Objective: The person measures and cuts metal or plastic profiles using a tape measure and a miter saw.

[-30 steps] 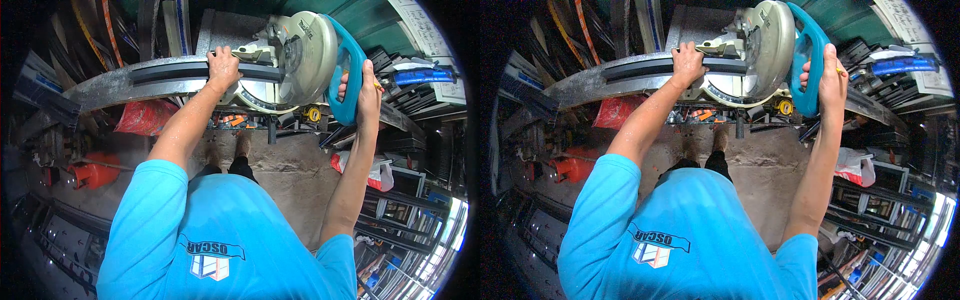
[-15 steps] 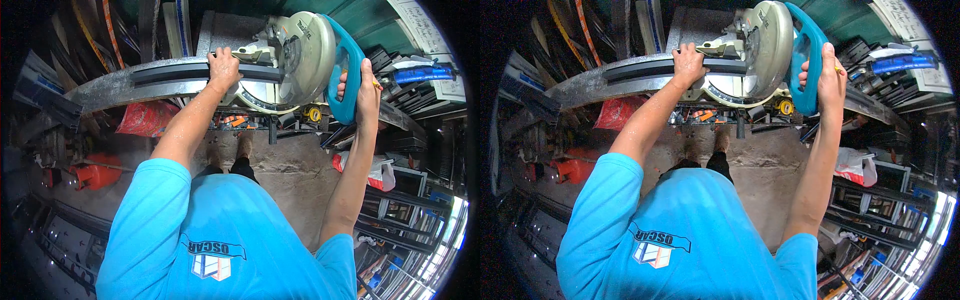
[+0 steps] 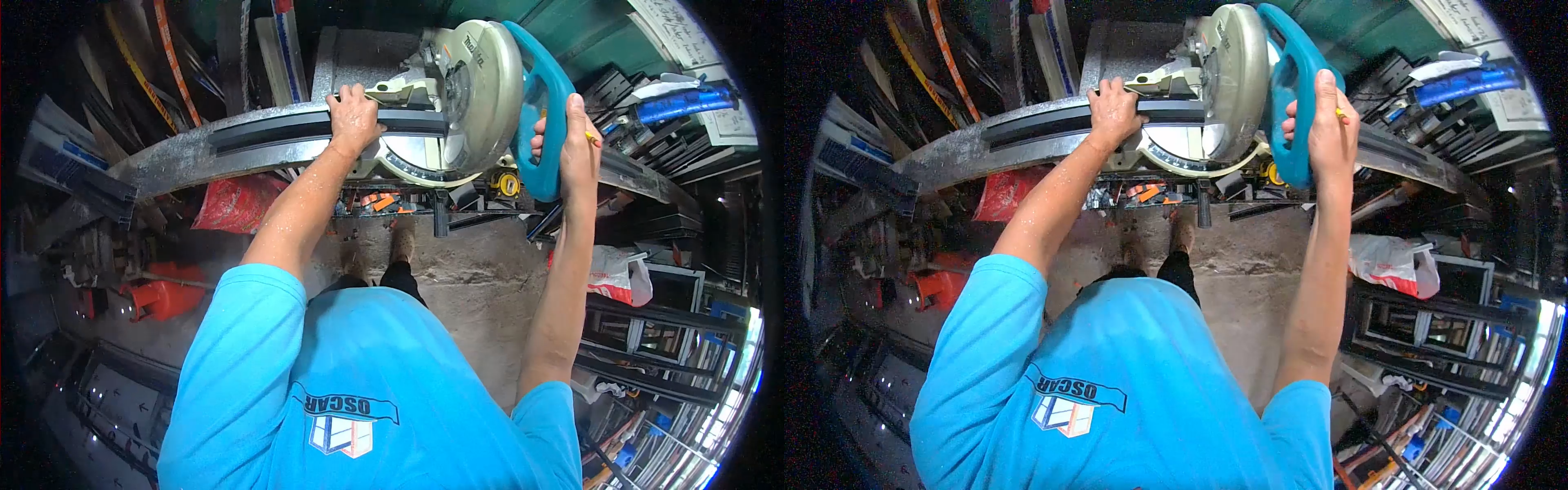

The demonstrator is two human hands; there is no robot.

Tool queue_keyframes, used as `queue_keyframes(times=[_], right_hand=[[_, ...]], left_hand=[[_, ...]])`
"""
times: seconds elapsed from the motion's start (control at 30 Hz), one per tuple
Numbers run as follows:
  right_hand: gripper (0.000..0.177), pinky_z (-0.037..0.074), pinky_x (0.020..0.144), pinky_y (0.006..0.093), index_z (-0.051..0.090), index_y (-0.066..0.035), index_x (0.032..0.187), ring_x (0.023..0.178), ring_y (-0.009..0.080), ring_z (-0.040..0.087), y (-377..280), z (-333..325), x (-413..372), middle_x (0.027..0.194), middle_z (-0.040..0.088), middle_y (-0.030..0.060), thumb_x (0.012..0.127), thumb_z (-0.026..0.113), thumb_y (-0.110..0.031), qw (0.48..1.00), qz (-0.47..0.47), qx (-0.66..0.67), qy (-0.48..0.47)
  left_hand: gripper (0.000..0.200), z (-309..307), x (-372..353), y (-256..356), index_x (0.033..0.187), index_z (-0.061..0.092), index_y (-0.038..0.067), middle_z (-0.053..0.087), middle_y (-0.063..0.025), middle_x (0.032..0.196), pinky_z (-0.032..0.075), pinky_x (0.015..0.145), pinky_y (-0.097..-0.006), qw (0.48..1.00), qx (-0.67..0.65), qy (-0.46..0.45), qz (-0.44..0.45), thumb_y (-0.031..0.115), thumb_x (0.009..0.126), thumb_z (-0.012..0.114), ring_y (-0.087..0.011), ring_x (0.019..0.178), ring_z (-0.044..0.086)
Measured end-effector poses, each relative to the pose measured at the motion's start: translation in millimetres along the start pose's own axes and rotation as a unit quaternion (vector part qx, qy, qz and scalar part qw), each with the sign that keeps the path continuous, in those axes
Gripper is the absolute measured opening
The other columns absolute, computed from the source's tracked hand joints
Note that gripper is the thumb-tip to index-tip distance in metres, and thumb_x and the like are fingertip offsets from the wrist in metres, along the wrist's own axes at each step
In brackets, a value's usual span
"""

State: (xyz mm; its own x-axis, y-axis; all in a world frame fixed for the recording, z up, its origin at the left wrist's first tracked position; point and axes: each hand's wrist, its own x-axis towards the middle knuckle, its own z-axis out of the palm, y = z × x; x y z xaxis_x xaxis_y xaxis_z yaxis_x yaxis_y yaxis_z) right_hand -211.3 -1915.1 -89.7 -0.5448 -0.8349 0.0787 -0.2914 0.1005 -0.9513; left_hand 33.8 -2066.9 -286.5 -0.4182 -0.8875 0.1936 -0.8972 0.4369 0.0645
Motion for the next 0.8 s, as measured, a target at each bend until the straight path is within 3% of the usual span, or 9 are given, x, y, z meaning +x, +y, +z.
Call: queue_keyframes(times=[0.13,0.5,0.57,0.6,0.67,0.8], right_hand=[[0.058,0.053,0.054,0.0277,0.061,-0.002,0.096,0.060,0.0133,0.063,6.8,-0.9,-2.5,0.075,0.064,0.0075,0.101,0.049,-0.058,1.000,0.000,0.005,-0.010],[0.057,0.050,0.054,0.0273,0.061,-0.001,0.096,0.059,0.0120,0.061,34.8,2.2,-21.4,0.077,0.062,0.0073,0.104,0.046,-0.055,1.000,-0.030,0.007,0.004],[0.054,0.050,0.054,0.0264,0.061,-0.001,0.099,0.060,0.0108,0.061,38.5,3.6,-26.8,0.077,0.062,0.0062,0.105,0.047,-0.052,0.999,-0.033,0.015,0.008],[0.047,0.047,0.049,0.0263,0.058,-0.002,0.093,0.056,0.0103,0.060,44.0,5.3,-27.0,0.071,0.062,0.0056,0.105,0.051,-0.047,0.998,-0.049,0.039,0.018],[0.047,0.050,0.054,0.0252,0.061,-0.002,0.103,0.060,0.0097,0.060,49.2,4.4,-31.3,0.076,0.062,0.0048,0.105,0.049,-0.048,0.999,-0.036,0.034,0.005],[0.047,0.049,0.053,0.0252,0.061,-0.003,0.101,0.060,0.0095,0.061,60.0,6.4,-38.0,0.076,0.064,0.0051,0.105,0.050,-0.048,0.998,-0.050,0.030,0.017]], left_hand=[[0.042,2.4,-0.2,-0.2,0.091,0.079,0.010,0.059,-0.0086,0.110,0.040,0.091,-0.0521,1.000,0.002,0.022,0.009,0.043,0.066,0.087,-0.0290,0.111,0.052],[0.048,-8.3,-1.0,5.8,0.100,0.078,0.013,0.058,-0.0102,0.116,0.040,0.096,-0.0567,1.000,0.016,-0.012,-0.005,0.044,0.065,0.088,-0.0318,0.116,0.052],[0.048,-8.5,-1.5,5.9,0.099,0.078,0.013,0.058,-0.0100,0.115,0.041,0.094,-0.0553,1.000,0.028,-0.006,0.002,0.046,0.065,0.087,-0.0317,0.114,0.052],[0.048,-9.0,-1.3,5.5,0.099,0.078,0.014,0.059,-0.0100,0.114,0.041,0.093,-0.0547,0.999,0.031,-0.010,0.005,0.046,0.065,0.087,-0.0317,0.114,0.052],[0.046,-4.1,-0.9,4.5,0.098,0.078,0.016,0.059,-0.0100,0.113,0.042,0.092,-0.0532,1.000,0.024,0.016,0.008,0.047,0.065,0.087,-0.0317,0.112,0.053],[0.047,-7.3,-0.2,5.7,0.100,0.078,0.016,0.058,-0.0104,0.113,0.041,0.092,-0.0530,0.999,0.038,-0.002,0.008,0.048,0.067,0.086,-0.0319,0.114,0.053]])
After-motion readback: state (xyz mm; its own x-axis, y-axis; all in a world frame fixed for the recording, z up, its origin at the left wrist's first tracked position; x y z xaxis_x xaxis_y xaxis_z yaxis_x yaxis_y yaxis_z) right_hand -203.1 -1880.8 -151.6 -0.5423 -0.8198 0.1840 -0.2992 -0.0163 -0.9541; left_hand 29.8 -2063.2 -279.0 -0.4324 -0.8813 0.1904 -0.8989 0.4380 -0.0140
